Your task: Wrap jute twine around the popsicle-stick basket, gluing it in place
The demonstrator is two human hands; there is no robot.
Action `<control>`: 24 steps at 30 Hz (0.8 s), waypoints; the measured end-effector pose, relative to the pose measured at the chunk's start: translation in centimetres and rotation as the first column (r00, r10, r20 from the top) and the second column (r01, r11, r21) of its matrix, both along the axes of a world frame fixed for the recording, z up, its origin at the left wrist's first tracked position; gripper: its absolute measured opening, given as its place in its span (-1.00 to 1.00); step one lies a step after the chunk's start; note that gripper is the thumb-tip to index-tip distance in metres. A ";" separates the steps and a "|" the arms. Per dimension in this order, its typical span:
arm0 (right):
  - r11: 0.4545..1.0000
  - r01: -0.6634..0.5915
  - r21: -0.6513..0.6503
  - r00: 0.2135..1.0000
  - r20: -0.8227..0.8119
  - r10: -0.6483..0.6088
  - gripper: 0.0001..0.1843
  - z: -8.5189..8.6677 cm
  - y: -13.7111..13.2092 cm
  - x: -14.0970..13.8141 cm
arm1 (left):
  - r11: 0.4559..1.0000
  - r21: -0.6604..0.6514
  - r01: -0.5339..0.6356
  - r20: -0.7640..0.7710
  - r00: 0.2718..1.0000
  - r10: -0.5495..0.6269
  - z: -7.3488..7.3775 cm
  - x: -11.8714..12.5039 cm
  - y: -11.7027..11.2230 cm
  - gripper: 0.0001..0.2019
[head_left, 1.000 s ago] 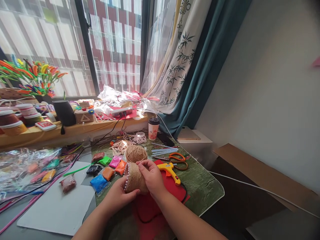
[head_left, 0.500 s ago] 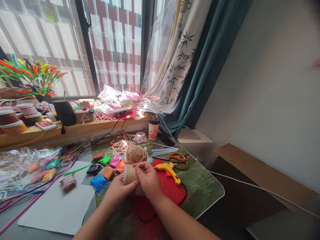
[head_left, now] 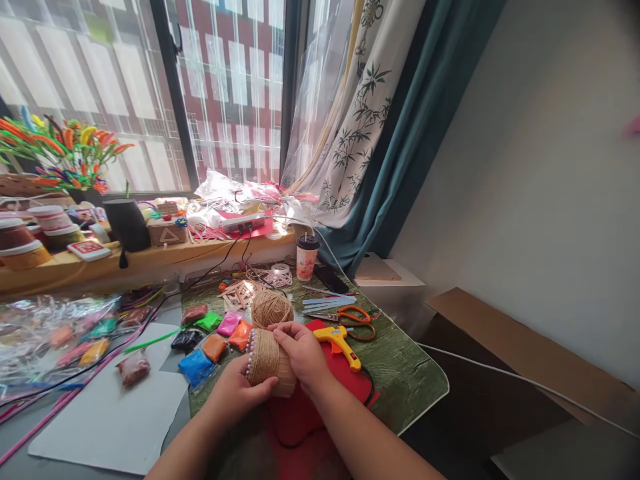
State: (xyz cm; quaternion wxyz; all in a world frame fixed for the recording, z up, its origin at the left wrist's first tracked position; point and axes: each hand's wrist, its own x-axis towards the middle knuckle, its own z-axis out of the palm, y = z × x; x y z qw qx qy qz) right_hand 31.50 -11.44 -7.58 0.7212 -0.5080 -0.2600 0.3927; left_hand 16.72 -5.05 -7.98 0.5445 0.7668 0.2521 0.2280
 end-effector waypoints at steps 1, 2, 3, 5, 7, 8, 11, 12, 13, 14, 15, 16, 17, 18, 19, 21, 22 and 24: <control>1.000 0.003 0.008 1.000 0.004 -0.003 -0.68 -0.1 0.0 0.0 | 1.000 -0.011 0.011 -0.001 1.000 -0.011 0.0 -0.1 0.1 -0.77; 1.000 0.009 0.015 1.000 0.014 -0.009 -0.68 -0.2 0.0 0.0 | 0.999 -0.035 0.018 -0.003 1.000 -0.018 0.1 -0.2 0.1 -0.75; 1.000 0.018 0.019 0.999 0.030 -0.018 -0.68 -0.4 0.0 0.0 | 0.997 -0.069 0.022 -0.011 1.000 -0.023 0.2 -0.2 0.2 -0.73; 0.999 0.041 0.021 0.997 0.064 -0.042 -0.70 -0.6 0.2 -0.1 | 0.986 -0.164 0.013 -0.033 0.999 -0.018 0.4 -0.3 0.2 -0.68; 0.998 0.059 0.023 0.993 0.099 -0.061 -0.72 -0.9 0.4 -0.4 | 0.961 -0.273 -0.035 -0.039 0.999 0.026 0.8 -0.2 0.2 -0.61; 0.998 0.064 0.027 0.990 0.124 -0.067 -0.73 -1.0 0.4 -0.6 | 0.945 -0.317 -0.075 -0.034 0.997 0.067 0.9 -0.2 0.1 -0.58; 0.995 0.088 0.039 0.978 0.188 -0.093 -0.76 -1.2 0.4 -1.3 | 0.914 -0.363 -0.182 -0.062 0.983 0.171 1.5 0.2 0.0 -0.53; 0.994 0.096 0.045 0.976 0.192 -0.102 -0.77 -1.2 0.3 -1.4 | 0.915 -0.352 -0.195 -0.084 0.981 0.176 1.7 0.3 0.0 -0.54; 0.994 0.100 0.051 0.977 0.184 -0.108 -0.78 -1.2 0.3 -1.5 | 0.921 -0.335 -0.197 -0.105 0.980 0.171 1.8 0.3 -0.1 -0.55; 0.993 0.101 0.057 0.980 0.165 -0.109 -0.77 -1.2 0.2 -1.5 | 0.928 -0.320 -0.190 -0.121 0.980 0.159 2.0 0.4 -0.1 -0.58; 0.994 0.094 0.059 0.985 0.142 -0.101 -0.77 -1.1 0.2 -1.5 | 0.933 -0.312 -0.181 -0.126 0.981 0.148 2.1 0.5 -0.1 -0.59; 0.995 0.079 0.056 0.989 0.119 -0.086 -0.75 -1.0 0.2 -1.4 | 0.934 -0.311 -0.175 -0.124 0.982 0.143 2.1 0.5 0.0 -0.61; 0.997 0.063 0.049 0.993 0.094 -0.067 -0.74 -0.9 0.2 -1.3 | 0.934 -0.314 -0.172 -0.119 0.983 0.141 2.1 0.5 0.0 -0.62; 0.998 0.047 0.038 0.996 0.070 -0.050 -0.73 -0.7 0.2 -1.2 | 0.932 -0.319 -0.170 -0.113 0.984 0.141 2.0 0.5 0.0 -0.63; 0.999 0.034 0.026 0.998 0.053 -0.036 -0.72 -0.6 0.3 -1.0 | 0.931 -0.324 -0.169 -0.109 0.984 0.141 1.9 0.5 0.0 -0.64; 1.000 0.023 0.004 0.999 0.044 -0.024 -0.72 -0.4 0.4 -0.9 | 0.930 -0.323 -0.177 -0.106 0.983 0.150 1.7 0.5 0.0 -0.64; 1.000 0.027 -0.002 0.999 0.045 -0.027 -0.71 -0.4 0.4 -0.9 | 0.929 -0.321 -0.181 -0.105 0.982 0.155 1.6 0.5 0.0 -0.64; 0.999 0.044 -0.004 0.998 0.045 -0.044 -0.69 -0.4 0.6 -0.9 | 0.926 -0.328 -0.188 -0.104 0.981 0.163 1.4 0.5 0.0 -0.63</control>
